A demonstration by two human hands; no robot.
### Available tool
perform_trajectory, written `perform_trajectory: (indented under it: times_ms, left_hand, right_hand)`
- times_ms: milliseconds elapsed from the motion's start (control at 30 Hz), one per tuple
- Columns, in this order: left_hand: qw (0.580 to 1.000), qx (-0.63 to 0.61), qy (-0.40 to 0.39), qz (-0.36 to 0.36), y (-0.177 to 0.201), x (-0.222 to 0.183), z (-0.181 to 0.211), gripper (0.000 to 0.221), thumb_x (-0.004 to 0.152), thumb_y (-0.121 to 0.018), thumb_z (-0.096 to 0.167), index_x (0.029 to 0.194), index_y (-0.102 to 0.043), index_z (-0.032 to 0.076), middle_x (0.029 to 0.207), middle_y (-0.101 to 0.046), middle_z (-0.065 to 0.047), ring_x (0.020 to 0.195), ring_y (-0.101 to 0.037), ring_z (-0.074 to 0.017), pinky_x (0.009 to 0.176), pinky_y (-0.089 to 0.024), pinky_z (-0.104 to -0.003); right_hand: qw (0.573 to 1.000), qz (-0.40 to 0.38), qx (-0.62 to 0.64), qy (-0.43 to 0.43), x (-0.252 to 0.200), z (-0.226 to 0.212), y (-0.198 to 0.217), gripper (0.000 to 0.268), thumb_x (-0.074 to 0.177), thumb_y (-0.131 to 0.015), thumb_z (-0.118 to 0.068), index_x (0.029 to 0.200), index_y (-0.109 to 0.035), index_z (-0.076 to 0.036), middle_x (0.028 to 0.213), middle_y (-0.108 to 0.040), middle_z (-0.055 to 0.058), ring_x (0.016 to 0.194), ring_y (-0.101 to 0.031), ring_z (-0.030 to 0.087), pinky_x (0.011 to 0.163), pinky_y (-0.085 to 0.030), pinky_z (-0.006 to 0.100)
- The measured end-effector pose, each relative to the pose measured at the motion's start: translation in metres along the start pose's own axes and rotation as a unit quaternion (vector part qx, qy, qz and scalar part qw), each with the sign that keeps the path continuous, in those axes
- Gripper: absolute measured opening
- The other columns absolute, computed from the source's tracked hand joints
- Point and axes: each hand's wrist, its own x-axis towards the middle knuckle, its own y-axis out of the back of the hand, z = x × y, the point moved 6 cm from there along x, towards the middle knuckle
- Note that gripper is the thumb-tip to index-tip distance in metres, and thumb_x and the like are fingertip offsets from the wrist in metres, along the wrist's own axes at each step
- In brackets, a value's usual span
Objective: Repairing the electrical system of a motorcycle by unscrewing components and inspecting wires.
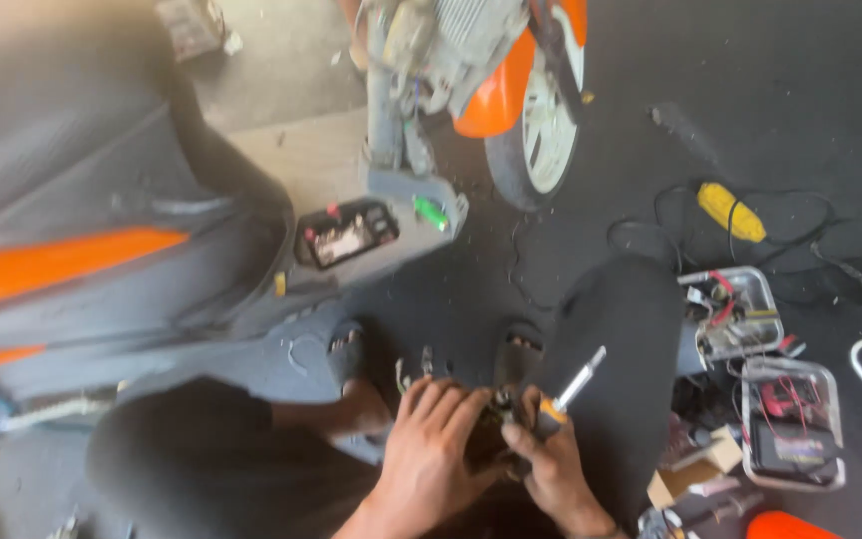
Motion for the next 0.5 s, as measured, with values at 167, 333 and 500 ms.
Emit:
perform_trajectory:
  times_ms: [167, 333, 500]
  left_hand:
    - [0.994, -0.084, 0.022, -0.062, 0.001, 0.076, -0.067, 0.122, 0.057, -0.078, 0.091, 0.148, -0.068, 0.010, 0.151, -0.069, -0.017, 0.145, -0.062, -0.0397, 0.122, -0.034, -0.073]
    - [0.979, -0.093, 0.147, 0.104, -0.090, 0.167, -0.302, 0.016, 0.102, -0.073, 0.014, 0.105, -0.083, 0.003, 0.102, -0.084, -0.016, 0.097, -0.079, -0.0341, 0.087, -0.055, -0.045]
    - [0.916, -0.011, 0.401, 0.029, -0.148, 0.197, -0.399, 0.029, 0.099, -0.072, 0.031, 0.113, -0.086, 0.010, 0.108, -0.083, -0.022, 0.110, -0.073, -0.0493, 0.090, -0.054, -0.060]
  right_hand:
    - [0.996, 0.074, 0.050, -0.014, 0.024, 0.036, 0.063, 0.040, 0.089, -0.085, -0.009, 0.087, -0.046, -0.017, 0.079, -0.046, -0.001, 0.072, -0.046, 0.014, 0.067, -0.039, 0.034]
    - [0.997, 0.066, 0.039, 0.002, 0.029, 0.019, 0.069, 0.031, 0.090, -0.086, -0.017, 0.093, -0.055, -0.012, 0.127, -0.084, 0.029, 0.126, -0.077, 0.041, 0.108, -0.055, 0.059]
    - [0.949, 0.261, 0.030, -0.174, -0.018, 0.094, 0.163, 0.048, 0.091, -0.083, -0.008, 0.121, -0.049, -0.024, 0.088, -0.056, 0.008, 0.057, -0.049, 0.027, 0.066, -0.049, 0.051]
